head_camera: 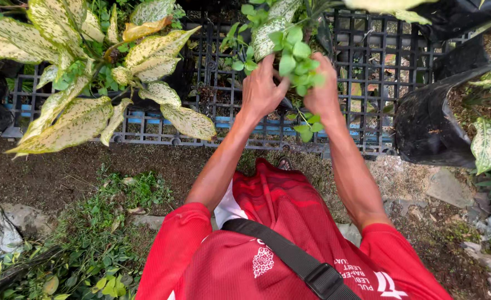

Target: The person removes small weeds from the base of potted plants by hand. They pull the weeds from the soil and discard them on the ground, repeating this process for several plants.

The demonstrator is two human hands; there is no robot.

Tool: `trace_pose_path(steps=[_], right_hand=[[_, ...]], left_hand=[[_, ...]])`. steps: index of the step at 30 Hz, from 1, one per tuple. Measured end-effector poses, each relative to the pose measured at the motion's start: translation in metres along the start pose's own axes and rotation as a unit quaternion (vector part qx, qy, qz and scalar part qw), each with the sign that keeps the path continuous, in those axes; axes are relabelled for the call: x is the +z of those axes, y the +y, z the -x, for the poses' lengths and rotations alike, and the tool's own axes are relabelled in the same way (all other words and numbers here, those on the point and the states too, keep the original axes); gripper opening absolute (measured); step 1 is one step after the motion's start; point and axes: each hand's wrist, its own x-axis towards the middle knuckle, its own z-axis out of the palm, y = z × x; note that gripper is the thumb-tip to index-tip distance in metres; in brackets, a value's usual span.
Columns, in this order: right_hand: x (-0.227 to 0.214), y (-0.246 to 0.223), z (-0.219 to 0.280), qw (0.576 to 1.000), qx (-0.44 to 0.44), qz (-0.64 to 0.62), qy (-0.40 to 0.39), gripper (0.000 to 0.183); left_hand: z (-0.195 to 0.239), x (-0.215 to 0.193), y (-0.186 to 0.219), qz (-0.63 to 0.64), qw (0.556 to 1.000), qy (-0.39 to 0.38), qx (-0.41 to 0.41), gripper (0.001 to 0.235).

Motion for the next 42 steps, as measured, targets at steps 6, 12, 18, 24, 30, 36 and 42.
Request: trace_pose_path(steps=[6,12,18,24,30,36,42], right_hand=[[0.004,0.002,-0.014,0.998,-0.062,0.003,-0.023,0.034],[-0.001,-0.002,-0.013,0.994,-0.001,-0.107,-0.002,0.031],[-0.043,0.002,-0.014,0.962,0.105,-0.248,0.051,0.027],[-0.046,0.001,-0.038,0.969,0.118,-0.216,-0.012,0.042],[0.001,-0.035,-0.041,0.989,-0.009,0.056,-0.136,0.046],[0.011,-0.009,-0.042,0.986,0.073,-0.14,-0.06,0.017],[0.037,0.01,-0.039,0.994,-0.005,0.065,-0.085,0.033]], left_hand=[[-0.003,-0.007,0.017,0.115,0.992,0.045,-0.026,0.038],[0.019,-0.022,0.024,0.134,0.99,0.047,0.009,0.037],[0.02,-0.015,0.02,0.088,0.994,0.061,-0.035,0.029],[0.008,-0.034,0.022,0.039,0.994,0.105,0.006,0.03],[0.0,-0.047,0.02,0.056,0.995,0.087,0.01,0.035],[0.013,-0.059,0.01,0.079,0.994,0.064,-0.028,0.026],[0.022,-0.057,0.002,0.009,0.979,0.202,0.016,0.026]])
